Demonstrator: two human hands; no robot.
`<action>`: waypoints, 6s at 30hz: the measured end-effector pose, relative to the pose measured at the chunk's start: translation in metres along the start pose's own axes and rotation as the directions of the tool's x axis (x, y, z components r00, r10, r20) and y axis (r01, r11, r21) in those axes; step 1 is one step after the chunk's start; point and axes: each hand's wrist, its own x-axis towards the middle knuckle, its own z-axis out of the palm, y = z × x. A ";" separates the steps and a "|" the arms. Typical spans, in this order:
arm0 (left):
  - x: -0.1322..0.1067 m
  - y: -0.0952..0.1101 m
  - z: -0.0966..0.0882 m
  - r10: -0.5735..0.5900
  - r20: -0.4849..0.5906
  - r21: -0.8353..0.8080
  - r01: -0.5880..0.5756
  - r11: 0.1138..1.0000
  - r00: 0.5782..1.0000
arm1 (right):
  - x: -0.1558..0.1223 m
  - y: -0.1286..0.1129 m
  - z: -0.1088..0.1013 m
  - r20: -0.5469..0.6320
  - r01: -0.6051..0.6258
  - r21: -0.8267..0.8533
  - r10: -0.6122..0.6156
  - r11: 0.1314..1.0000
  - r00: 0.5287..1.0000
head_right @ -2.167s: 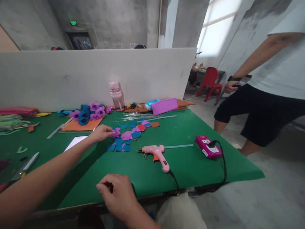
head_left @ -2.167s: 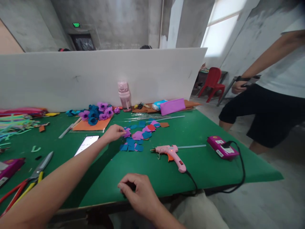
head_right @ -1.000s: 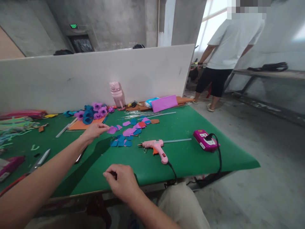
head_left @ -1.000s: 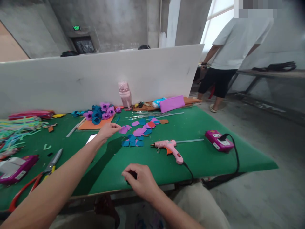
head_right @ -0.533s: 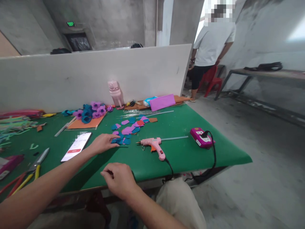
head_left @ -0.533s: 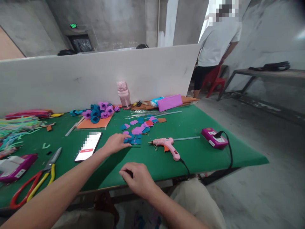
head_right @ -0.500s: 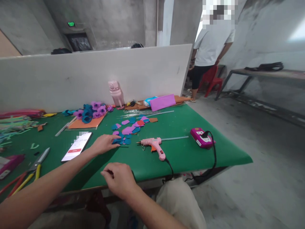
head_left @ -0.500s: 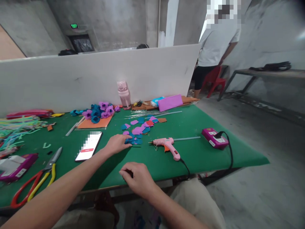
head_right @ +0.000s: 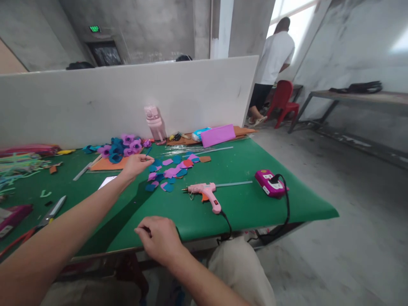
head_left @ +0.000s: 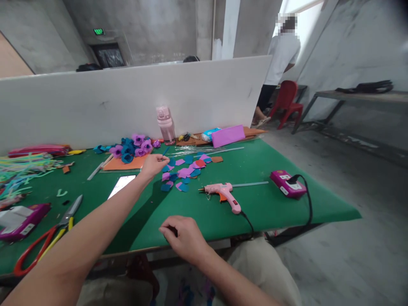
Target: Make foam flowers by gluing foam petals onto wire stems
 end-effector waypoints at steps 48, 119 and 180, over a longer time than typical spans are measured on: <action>-0.118 -0.022 0.000 -0.050 0.124 -0.224 0.077 0.972 0.991 | 0.102 0.031 -0.079 0.016 -0.182 -0.634 0.248 0.751 0.969; -0.121 -0.003 0.001 -0.088 0.334 -0.582 0.279 0.764 0.939 | 0.004 0.047 -0.116 -0.469 -0.361 -0.219 0.227 0.906 0.853; -0.121 -0.003 0.020 0.007 0.366 0.213 -0.091 0.973 0.931 | -0.014 -0.008 -0.089 0.152 -0.184 -0.265 0.230 0.946 0.961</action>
